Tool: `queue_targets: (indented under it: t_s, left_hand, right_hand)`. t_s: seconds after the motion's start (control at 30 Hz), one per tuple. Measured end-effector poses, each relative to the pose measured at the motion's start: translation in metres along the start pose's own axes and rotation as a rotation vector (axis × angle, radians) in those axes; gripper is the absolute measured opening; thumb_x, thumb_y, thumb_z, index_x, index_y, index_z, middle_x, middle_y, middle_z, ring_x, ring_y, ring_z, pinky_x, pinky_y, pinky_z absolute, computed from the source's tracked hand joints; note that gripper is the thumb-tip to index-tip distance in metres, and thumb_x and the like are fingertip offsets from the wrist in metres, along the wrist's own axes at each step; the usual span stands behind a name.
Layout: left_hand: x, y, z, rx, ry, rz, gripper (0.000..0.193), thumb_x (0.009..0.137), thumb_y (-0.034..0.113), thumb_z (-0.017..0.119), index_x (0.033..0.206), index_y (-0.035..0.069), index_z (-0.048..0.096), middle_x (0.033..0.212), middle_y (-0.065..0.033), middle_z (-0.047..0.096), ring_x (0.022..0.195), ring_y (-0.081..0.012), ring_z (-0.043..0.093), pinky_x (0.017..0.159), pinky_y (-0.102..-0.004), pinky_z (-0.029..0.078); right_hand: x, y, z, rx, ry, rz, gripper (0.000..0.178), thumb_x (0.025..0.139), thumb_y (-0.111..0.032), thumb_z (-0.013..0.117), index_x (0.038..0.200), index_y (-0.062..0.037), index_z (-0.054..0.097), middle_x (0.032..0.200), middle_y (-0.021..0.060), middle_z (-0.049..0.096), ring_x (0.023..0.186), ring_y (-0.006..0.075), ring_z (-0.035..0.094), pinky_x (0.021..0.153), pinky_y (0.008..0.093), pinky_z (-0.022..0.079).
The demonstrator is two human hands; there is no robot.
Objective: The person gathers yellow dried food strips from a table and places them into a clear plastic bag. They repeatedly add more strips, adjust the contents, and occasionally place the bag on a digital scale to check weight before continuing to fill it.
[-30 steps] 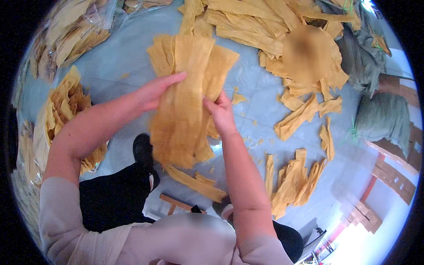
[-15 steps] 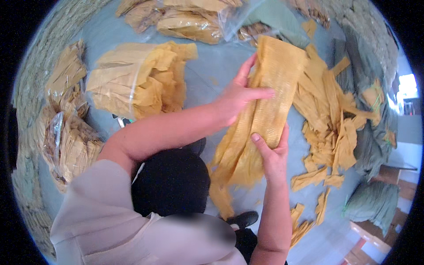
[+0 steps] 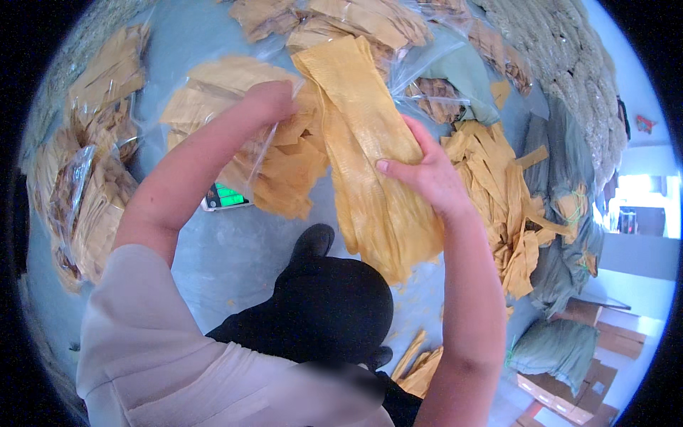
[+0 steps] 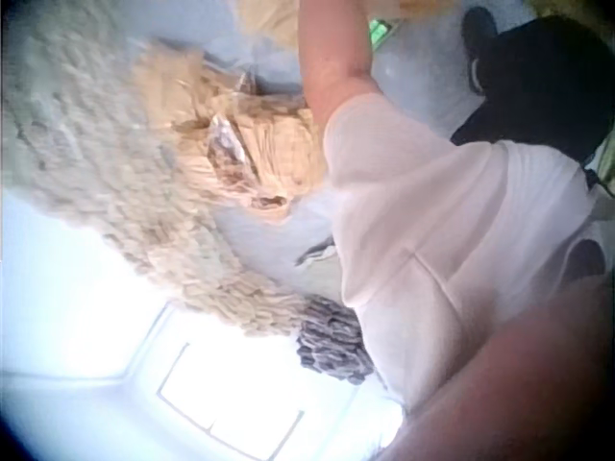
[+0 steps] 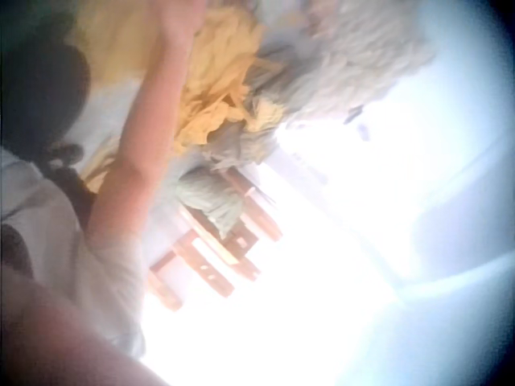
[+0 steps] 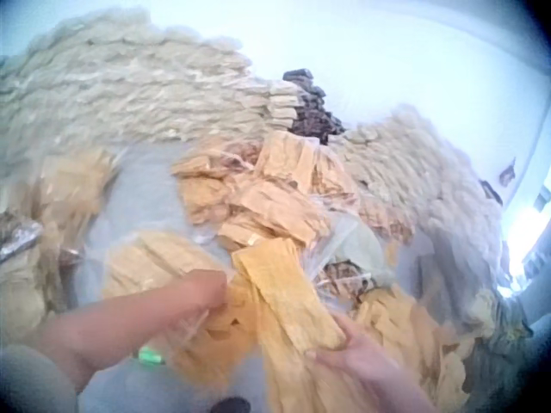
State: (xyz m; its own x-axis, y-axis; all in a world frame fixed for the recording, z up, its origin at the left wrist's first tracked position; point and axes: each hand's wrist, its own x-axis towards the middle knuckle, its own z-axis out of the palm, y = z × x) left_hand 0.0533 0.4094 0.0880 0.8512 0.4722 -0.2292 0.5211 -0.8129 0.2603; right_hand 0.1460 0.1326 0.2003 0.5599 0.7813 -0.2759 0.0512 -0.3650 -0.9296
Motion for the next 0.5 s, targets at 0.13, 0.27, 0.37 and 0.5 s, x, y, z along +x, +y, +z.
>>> queue_targets:
  t_s: [0.13, 0.27, 0.37, 0.5]
  left_hand:
    - [0.005, 0.001, 0.009, 0.104, 0.023, 0.101, 0.026, 0.073, 0.018, 0.06, 0.093, 0.003, 0.065, 0.098, -0.0186, 0.065, 0.093, -0.0327, 0.063, 0.076, -0.0428, 0.051]
    - [0.021, -0.024, 0.021, 0.095, 0.088, 0.155, 0.02, 0.074, 0.012, 0.059, 0.091, 0.003, 0.066, 0.09, -0.0149, 0.067, 0.082, -0.0264, 0.065, 0.066, -0.0367, 0.052]
    - [0.032, -0.07, 0.037, -1.253, -0.199, -0.194, 0.021, 0.082, 0.013, 0.058, 0.099, 0.003, 0.065, 0.082, -0.0072, 0.065, 0.072, -0.0161, 0.062, 0.062, -0.0264, 0.051]
    - [0.001, -0.085, 0.026, -2.017, -0.297, -0.079, 0.038, 0.084, 0.009, 0.058, 0.121, 0.001, 0.055, 0.085, -0.001, 0.06, 0.071, -0.0089, 0.057, 0.061, -0.0187, 0.046]
  right_hand:
    - [0.024, 0.002, 0.008, -0.022, -0.124, 0.077, 0.069, 0.07, -0.006, 0.076, 0.132, -0.0092, 0.046, 0.114, 0.0034, 0.06, 0.105, 0.0148, 0.056, 0.092, 0.0301, 0.043]
    - [0.031, 0.006, 0.011, 0.08, -0.175, 0.183, 0.069, 0.07, -0.006, 0.076, 0.132, -0.0092, 0.047, 0.116, 0.0036, 0.06, 0.106, 0.015, 0.056, 0.093, 0.0302, 0.043]
    - [0.041, 0.007, 0.01, 0.045, -0.235, 0.24, 0.07, 0.07, -0.007, 0.077, 0.133, -0.0091, 0.046, 0.117, 0.0039, 0.06, 0.107, 0.0151, 0.055, 0.095, 0.0305, 0.041]
    - [0.051, 0.007, 0.009, -0.099, -0.31, 0.389, 0.07, 0.071, -0.01, 0.076, 0.134, -0.0079, 0.045, 0.118, 0.0044, 0.059, 0.108, 0.0154, 0.054, 0.097, 0.031, 0.039]
